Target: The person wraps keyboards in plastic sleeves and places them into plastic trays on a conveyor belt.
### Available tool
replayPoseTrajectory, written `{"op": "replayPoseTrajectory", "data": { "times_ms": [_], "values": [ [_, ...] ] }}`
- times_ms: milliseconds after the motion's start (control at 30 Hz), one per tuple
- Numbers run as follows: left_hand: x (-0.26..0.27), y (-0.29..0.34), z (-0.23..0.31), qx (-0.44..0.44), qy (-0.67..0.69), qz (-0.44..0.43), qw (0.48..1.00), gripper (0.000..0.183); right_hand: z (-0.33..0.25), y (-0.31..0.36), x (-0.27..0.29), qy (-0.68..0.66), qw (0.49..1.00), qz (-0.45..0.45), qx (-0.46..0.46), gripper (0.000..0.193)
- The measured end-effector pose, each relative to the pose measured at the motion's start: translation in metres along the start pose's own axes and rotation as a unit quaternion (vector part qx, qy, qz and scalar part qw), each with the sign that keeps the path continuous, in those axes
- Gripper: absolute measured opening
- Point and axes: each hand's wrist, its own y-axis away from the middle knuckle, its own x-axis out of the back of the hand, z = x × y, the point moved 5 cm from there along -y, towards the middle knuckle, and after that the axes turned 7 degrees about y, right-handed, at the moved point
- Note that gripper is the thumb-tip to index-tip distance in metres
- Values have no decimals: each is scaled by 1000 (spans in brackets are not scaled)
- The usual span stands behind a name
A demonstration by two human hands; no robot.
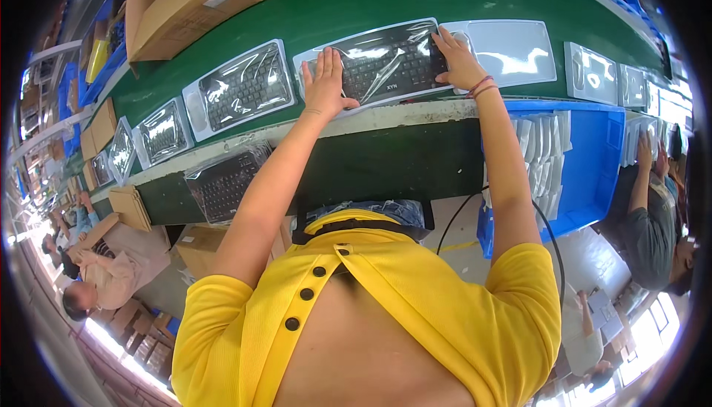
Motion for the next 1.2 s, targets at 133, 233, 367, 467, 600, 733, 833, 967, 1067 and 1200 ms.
{"op": "replayPoseTrajectory", "data": {
  "times_ms": [133, 233, 367, 467, 600, 733, 833, 967, 1067, 1200],
  "values": [
    [-3, 0, -10, -27, 8, 2, 1000, 127, -14, -2, 1, 57, 998, -28, -11, 97],
    [4, 5, -11, -21, -5, -11, 1000, 126, -18, -2, -5, 73, 997, -30, -6, 98],
    [28, 44, -18, 0, 47, 53, 997, 111, -69, -5, -1, 114, 993, -33, 12, 89],
    [52, 109, -30, -16, 132, 203, 970, 89, -158, 1, -6, 33, 993, 37, 107, 65],
    [79, 197, -92, 23, 139, 315, 939, 63, -297, 12, -41, -137, 972, -3, 192, 42],
    [73, 252, -161, 161, 41, 328, 930, 53, -399, 10, -66, -148, 958, 23, 243, 42],
    [67, 286, -219, 175, 146, 401, 887, 54, -425, -2, -97, -86, 961, -27, 261, 45],
    [69, 355, -347, 274, 289, 509, 763, 57, -480, -20, -84, -61, 952, 28, 297, 47],
    [64, 382, -447, 377, 299, 496, 723, 61, -543, -60, -103, -28, 947, 39, 317, 53],
    [72, 367, -624, 410, 319, 439, 733, 70, -672, -126, -164, 100, 959, -40, 262, 71]
  ]
}}
